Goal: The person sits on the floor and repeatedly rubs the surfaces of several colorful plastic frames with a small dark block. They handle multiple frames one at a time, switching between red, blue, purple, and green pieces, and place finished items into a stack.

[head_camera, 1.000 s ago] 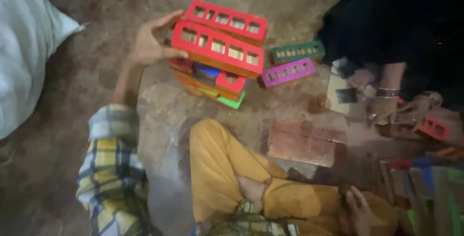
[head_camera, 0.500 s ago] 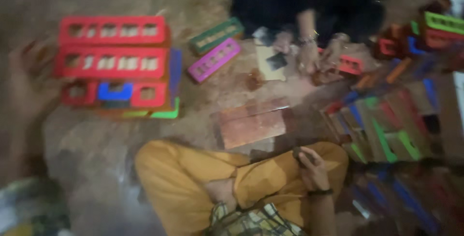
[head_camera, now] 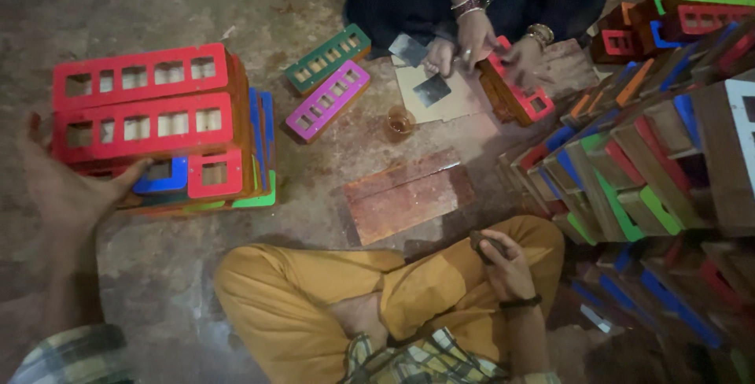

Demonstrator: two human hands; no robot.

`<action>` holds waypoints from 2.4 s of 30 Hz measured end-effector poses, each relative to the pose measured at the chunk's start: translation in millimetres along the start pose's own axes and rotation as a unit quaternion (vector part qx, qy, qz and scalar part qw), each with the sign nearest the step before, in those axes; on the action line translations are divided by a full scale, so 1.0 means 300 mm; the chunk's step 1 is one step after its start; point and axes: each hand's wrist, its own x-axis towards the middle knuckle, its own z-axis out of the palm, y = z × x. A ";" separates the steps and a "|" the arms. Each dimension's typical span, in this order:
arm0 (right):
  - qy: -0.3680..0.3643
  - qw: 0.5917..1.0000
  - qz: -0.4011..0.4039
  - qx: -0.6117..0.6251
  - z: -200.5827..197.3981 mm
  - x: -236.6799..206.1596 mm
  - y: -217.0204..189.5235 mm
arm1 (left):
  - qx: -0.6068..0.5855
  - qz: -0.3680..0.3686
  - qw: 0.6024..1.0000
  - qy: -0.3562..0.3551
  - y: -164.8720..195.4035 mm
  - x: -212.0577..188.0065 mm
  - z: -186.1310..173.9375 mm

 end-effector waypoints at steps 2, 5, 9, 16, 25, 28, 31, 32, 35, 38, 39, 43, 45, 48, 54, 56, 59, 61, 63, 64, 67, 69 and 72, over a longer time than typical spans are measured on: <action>-0.009 1.000 -0.017 -0.004 0.000 -0.008 -0.003 | 0.017 -0.001 1.000 0.005 -0.020 -0.004 0.015; -0.012 1.000 -0.010 -0.011 0.006 -0.022 -0.012 | 0.034 -0.027 0.999 -0.004 -0.034 -0.003 0.019; -0.028 0.999 -0.020 0.000 0.021 -0.026 -0.021 | -0.023 0.003 1.000 0.010 0.034 0.021 -0.017; -0.046 0.998 -0.025 -0.025 0.021 -0.027 -0.011 | 0.164 0.092 0.982 -0.005 0.437 0.002 0.036; -0.012 1.000 -0.024 -0.010 0.007 -0.045 -0.001 | 0.021 0.001 0.975 -0.219 0.722 0.018 0.917; -0.004 0.999 -0.036 0.008 0.005 -0.043 0.009 | 0.074 -0.020 0.985 -0.156 0.593 0.024 1.037; 0.010 0.999 -0.033 0.010 -0.007 -0.042 0.026 | 0.029 -0.098 0.979 -0.177 0.538 -0.007 1.063; 0.023 0.999 -0.018 0.016 -0.011 -0.041 0.033 | 0.001 -0.128 0.972 -0.197 0.531 -0.025 1.059; 0.025 0.999 -0.014 0.019 -0.024 -0.029 0.047 | 0.078 -0.106 0.936 -0.326 0.565 -0.102 1.039; 0.023 1.000 -0.015 0.004 -0.033 -0.007 0.050 | -0.253 -0.361 0.868 -0.230 0.656 -0.227 0.960; 0.024 1.000 -0.016 -0.004 -0.037 0.001 0.048 | -0.453 -0.516 0.689 -0.231 0.696 -0.281 0.923; 0.002 1.000 -0.028 0.005 -0.048 0.011 0.037 | -0.534 -0.598 0.536 -0.263 0.788 -0.465 0.727; -0.014 0.999 -0.020 0.029 -0.046 0.004 0.033 | -0.411 -0.522 0.697 -0.270 0.828 -0.538 0.645; 0.007 1.000 -0.015 -0.004 -0.019 -0.010 0.027 | -0.213 -0.334 0.884 -0.246 0.849 -0.585 0.576; -0.036 0.886 -0.169 -0.431 0.151 0.011 -0.032 | -0.231 -0.162 0.933 -0.224 0.868 -0.609 0.651; -0.014 0.896 -0.154 -0.416 0.218 0.025 -0.048 | -0.342 -0.237 0.874 -0.252 0.886 -0.614 0.711; 0.045 0.859 -0.163 -0.483 0.282 0.045 -0.057 | -0.442 -0.306 0.802 -0.259 0.907 -0.612 0.769; 0.062 0.826 -0.200 -0.522 0.293 0.072 -0.060 | -0.343 -0.162 0.883 -0.277 0.911 -0.603 0.779; 0.076 0.762 -0.259 -0.588 0.289 0.108 -0.066 | -0.275 -0.085 0.914 -0.286 0.912 -0.594 0.771; 0.077 0.746 -0.270 -0.604 0.288 0.128 -0.072 | -0.259 -0.081 0.919 -0.287 0.911 -0.592 0.765; 0.077 0.718 -0.292 -0.627 0.331 0.161 -0.056 | -0.289 -0.073 0.917 -0.267 0.910 -0.596 0.762; 0.079 0.735 -0.285 -0.610 0.411 0.152 -0.002 | -0.320 -0.085 0.909 -0.253 0.905 -0.610 0.772; -0.038 0.745 -0.248 -0.618 0.576 0.072 0.156 | -0.372 -0.118 0.889 -0.241 0.893 -0.641 0.794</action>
